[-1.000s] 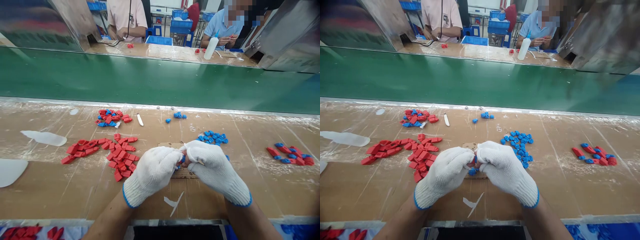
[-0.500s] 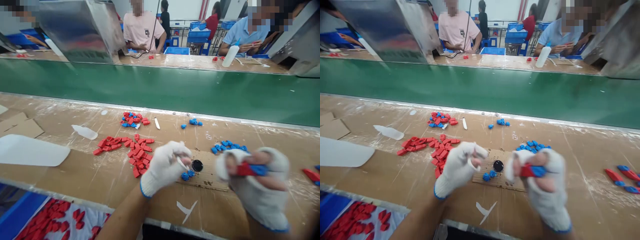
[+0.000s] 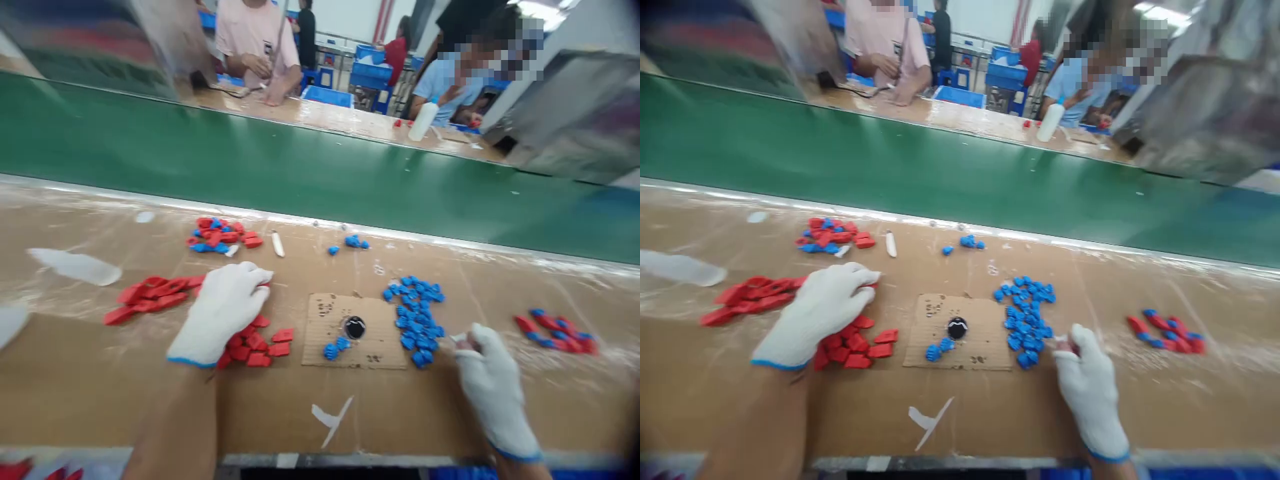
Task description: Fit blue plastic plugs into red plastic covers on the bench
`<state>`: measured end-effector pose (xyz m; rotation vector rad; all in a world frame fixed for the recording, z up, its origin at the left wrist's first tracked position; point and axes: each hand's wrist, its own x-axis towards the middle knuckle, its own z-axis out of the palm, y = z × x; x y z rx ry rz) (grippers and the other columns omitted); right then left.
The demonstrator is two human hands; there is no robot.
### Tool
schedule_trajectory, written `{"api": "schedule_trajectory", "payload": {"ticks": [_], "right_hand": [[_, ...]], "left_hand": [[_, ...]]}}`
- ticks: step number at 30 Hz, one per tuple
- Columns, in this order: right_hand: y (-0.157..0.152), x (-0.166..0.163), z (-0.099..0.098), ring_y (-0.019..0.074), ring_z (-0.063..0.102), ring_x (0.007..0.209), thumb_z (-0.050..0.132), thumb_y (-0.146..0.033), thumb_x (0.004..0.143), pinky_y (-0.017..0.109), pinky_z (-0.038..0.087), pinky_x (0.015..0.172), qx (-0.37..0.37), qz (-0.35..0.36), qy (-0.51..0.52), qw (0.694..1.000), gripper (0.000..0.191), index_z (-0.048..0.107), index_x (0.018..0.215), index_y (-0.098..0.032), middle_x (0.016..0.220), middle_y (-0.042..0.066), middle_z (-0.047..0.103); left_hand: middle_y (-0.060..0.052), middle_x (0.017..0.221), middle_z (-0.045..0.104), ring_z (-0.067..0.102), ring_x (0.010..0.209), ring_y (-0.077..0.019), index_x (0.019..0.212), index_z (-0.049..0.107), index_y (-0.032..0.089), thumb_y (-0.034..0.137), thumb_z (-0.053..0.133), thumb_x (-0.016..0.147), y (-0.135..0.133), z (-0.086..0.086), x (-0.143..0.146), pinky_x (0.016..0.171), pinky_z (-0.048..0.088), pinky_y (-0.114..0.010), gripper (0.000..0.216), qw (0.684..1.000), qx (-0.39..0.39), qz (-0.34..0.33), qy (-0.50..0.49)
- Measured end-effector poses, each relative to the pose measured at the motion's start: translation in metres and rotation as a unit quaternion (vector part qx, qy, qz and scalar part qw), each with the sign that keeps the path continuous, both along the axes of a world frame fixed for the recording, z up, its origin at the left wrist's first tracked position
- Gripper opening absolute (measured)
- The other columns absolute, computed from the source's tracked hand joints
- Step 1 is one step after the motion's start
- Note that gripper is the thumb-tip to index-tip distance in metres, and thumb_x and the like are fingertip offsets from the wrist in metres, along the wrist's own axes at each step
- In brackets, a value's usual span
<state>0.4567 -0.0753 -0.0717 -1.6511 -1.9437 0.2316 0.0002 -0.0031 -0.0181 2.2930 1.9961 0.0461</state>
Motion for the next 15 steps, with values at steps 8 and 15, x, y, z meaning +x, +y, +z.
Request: {"api": "schedule_trajectory", "payload": {"ticks": [8,15], "right_hand": [[0.006,0.084,0.022,0.0429,0.06,0.115,0.06,-0.049,0.092,0.06,0.048,0.099,0.04,-0.25,-0.173,0.952,0.031,0.057,0.106,-0.021,0.114,0.021,0.066],[0.002,0.041,0.02,0.038,0.058,0.124,0.057,-0.042,0.1,0.054,0.046,0.108,0.034,-0.137,-0.132,0.981,0.023,0.064,0.113,-0.024,0.124,0.016,0.068]], "left_hand": [[-0.016,0.109,0.082,0.075,0.09,-0.0354,0.119,0.076,0.015,0.013,0.033,0.101,0.003,0.003,0.007,0.072,0.046,-0.039,0.046,0.998,0.013,-0.008,0.055],[0.0,0.095,0.072,0.071,0.084,-0.0208,0.109,0.071,0.025,0.018,0.066,0.091,-0.003,0.01,0.039,0.078,0.059,-0.034,0.02,0.843,0.201,0.198,-0.458]]}}
